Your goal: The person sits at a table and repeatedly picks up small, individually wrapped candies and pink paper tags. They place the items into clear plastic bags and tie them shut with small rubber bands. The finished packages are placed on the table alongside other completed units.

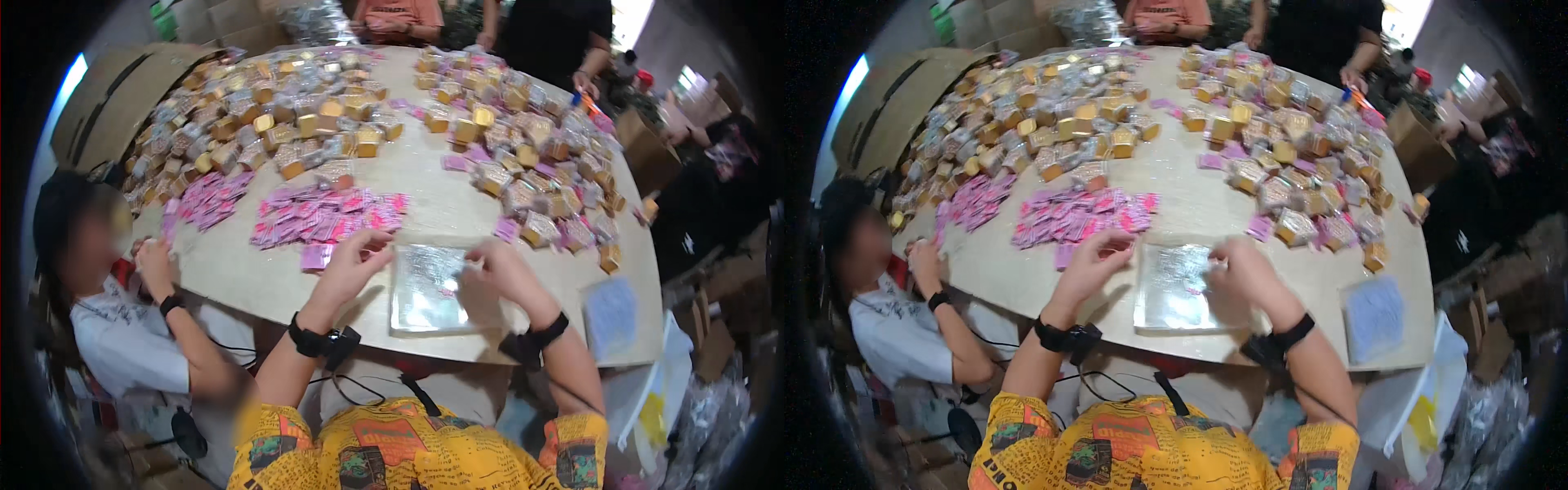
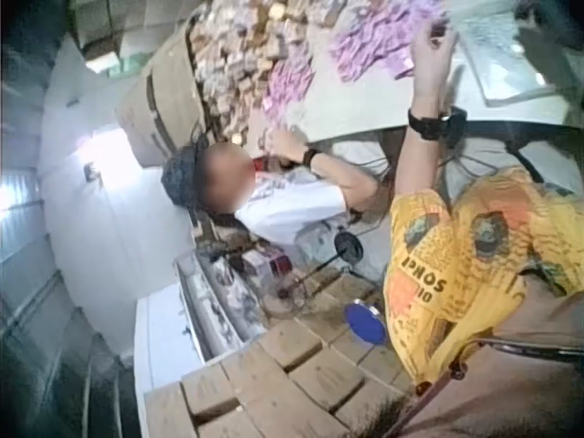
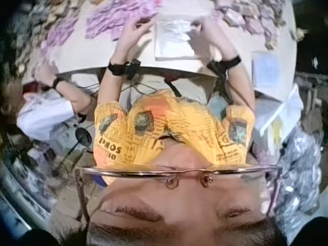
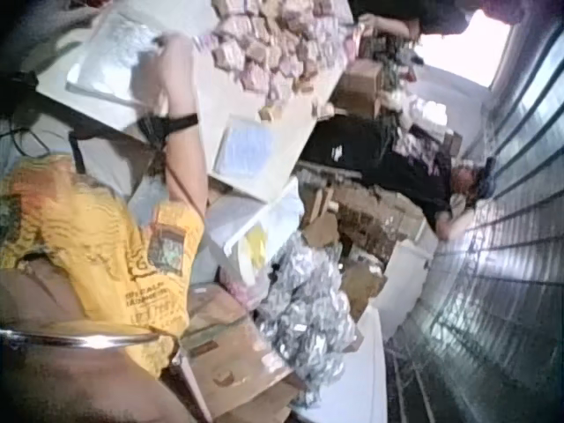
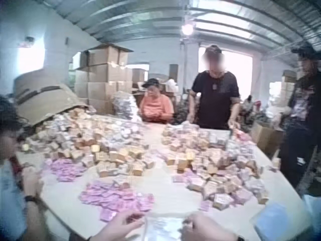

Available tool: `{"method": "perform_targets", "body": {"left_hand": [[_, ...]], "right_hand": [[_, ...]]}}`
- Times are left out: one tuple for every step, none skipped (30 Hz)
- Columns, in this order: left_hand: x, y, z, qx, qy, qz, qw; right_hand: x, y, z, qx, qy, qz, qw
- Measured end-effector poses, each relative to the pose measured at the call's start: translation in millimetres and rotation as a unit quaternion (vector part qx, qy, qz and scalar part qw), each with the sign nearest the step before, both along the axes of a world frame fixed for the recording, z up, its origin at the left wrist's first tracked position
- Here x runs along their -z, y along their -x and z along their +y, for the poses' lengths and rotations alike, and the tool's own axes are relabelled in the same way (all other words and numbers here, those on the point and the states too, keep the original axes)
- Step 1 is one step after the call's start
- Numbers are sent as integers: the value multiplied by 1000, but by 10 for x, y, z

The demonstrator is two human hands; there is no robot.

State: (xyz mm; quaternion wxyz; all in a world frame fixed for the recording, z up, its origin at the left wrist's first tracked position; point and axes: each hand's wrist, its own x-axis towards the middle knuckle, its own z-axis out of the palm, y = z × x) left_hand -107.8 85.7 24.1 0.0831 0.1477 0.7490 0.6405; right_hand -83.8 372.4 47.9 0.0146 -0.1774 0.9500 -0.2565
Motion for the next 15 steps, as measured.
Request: {"method": "perform_targets", "body": {"left_hand": [[35, 26, -54, -6, -9, -14, 1000], [32, 25, -188, -43, 33, 7, 999], [22, 52, -271, -70, 70, 26, 995], [19, 71, -336, -96, 105, 42, 989], [-24, 91, -404, -135, 126, 111, 977], [-51, 122, -476, -156, 171, 141, 962], [-77, 157, -554, -176, 217, 170, 945], [-98, 191, -617, -194, 263, 197, 924], [-86, 219, -639, -220, 273, 232, 907], [-78, 269, -643, -227, 297, 249, 893], [-75, 338, -632, -232, 321, 265, 879], [-68, 396, -600, -233, 344, 282, 865], [-48, 456, -560, -232, 371, 314, 843], [-54, 535, -509, -238, 402, 307, 829], [-51, 625, -434, -241, 430, 300, 816]], "right_hand": [[70, -127, -147, 10, -28, 29, 999], [129, -201, -288, 18, -52, 57, 997], [191, -207, -333, 13, -54, 54, 997], [304, -188, -332, 8, -58, 48, 997], [393, -169, -331, 4, -61, 43, 997], [436, -155, -325, 7, -66, 35, 997], [470, -139, -316, 11, -70, 28, 997], [490, -130, -318, 15, -75, 20, 997], [466, -133, -325, 5, -84, 32, 996], [422, -145, -323, 8, -79, 29, 996], [355, -167, -317, 13, -74, 25, 997], [312, -209, -309, 23, -68, 20, 997], [310, -218, -304, 19, -72, 29, 997], [303, -203, -296, 16, -76, 37, 996], [289, -204, -273, 18, -83, 44, 995]]}}
